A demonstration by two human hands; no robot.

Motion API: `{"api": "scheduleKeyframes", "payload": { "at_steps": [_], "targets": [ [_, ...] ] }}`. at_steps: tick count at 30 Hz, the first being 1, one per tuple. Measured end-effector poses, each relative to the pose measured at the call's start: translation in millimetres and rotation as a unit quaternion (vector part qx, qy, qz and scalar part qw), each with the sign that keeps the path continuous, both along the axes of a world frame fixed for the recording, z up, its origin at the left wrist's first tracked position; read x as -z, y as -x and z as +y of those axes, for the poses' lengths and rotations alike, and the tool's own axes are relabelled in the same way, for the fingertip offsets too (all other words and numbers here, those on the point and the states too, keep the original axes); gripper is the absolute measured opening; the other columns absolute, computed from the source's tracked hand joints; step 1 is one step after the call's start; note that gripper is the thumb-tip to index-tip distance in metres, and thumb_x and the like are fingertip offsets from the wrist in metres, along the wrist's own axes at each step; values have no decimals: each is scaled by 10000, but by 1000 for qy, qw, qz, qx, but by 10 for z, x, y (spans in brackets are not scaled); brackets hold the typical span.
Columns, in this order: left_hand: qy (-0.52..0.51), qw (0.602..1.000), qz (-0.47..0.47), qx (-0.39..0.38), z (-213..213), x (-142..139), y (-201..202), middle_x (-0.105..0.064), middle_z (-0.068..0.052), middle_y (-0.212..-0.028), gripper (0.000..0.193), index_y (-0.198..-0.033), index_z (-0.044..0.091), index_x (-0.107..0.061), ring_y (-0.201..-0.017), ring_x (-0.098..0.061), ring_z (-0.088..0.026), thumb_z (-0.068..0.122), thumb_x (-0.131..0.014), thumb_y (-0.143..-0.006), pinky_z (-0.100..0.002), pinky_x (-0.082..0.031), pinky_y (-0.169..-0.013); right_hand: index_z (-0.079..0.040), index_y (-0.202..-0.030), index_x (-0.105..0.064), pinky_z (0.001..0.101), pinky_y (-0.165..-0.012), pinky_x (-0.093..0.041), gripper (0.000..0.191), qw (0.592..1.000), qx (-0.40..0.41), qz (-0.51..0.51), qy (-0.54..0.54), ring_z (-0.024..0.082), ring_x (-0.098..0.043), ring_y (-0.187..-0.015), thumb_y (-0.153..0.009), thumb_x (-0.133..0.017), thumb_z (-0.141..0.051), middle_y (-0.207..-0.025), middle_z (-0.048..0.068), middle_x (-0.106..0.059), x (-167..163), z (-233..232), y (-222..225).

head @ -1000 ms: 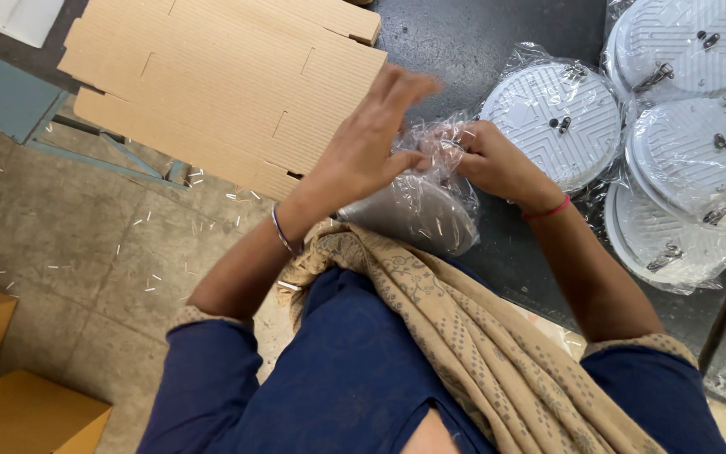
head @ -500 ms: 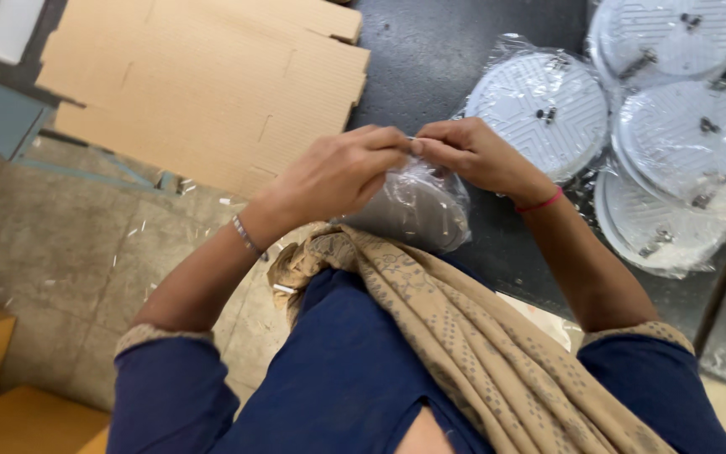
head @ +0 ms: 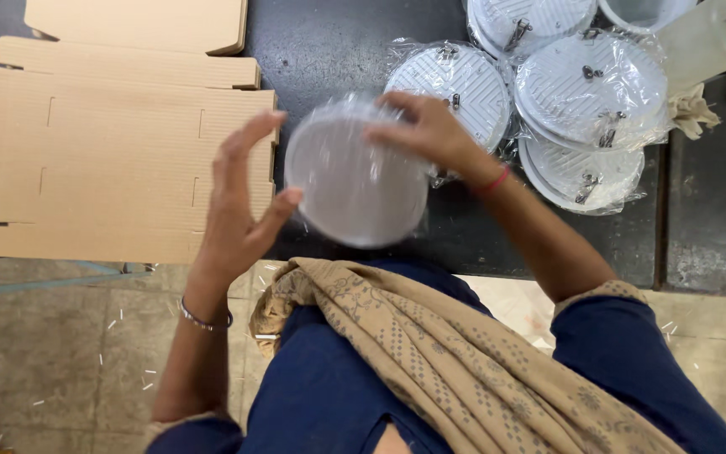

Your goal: The person wraps round LED ceiling light fixtures in clear plastic film at a workbench, smoothing the film over each unit. They then unfold and assemble a cardboard box, insert a white inner box, and place a wrapped fixture into the box.

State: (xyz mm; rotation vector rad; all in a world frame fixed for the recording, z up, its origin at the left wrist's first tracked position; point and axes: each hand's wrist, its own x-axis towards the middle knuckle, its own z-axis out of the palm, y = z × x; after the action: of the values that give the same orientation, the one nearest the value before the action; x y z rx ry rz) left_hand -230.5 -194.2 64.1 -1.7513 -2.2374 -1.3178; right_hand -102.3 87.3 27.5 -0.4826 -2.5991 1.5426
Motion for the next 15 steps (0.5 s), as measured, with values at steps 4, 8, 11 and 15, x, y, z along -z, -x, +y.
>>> {"api": "scheduleKeyframes", "payload": {
  "at_steps": [4,8,11,15],
  "targets": [
    [-42,986,-153,-57,-167,119,-65,-469,-158,-1595,646,-1582,36,-352,-1386,-593,-301,202,-699,-1063,-417,-486,-1172,-51,-1152,-662,248,-801,-622,345,950,139,223,168,86,-722,-881,-946,-768,-307,-997,-2,-733,229,938,27],
    [-31,972,-214,-90,-333,279,-169,-443,-161,-1592,707,-1586,11,-325,-1309,-626,-280,85,-714,-1000,-395,-519,-1103,-37,-980,-661,262,-546,-372,181,880,332,313,134,67,-497,-636,-1016,-801,-146,-820,-6,-602,527,1849,-198],
    [-22,963,-242,-119,-454,384,-207,-422,-164,-1596,687,-1582,9,-323,-1276,-639,-269,42,-687,-1001,-388,-529,-1085,-52,-1031,-618,282,-618,-465,189,842,353,400,85,73,-580,-732,-1070,-799,-92,-897,-19,-637,661,2411,-639],
    [-22,960,-244,-139,-490,475,-149,-425,-167,-1593,612,-1570,10,-372,-1271,-648,-261,35,-666,-1034,-379,-552,-1075,-31,-1010,-663,291,-573,-491,135,843,403,343,98,104,-624,-653,-1050,-736,-136,-825,26,-656,691,2761,-1205]
  ]
}}
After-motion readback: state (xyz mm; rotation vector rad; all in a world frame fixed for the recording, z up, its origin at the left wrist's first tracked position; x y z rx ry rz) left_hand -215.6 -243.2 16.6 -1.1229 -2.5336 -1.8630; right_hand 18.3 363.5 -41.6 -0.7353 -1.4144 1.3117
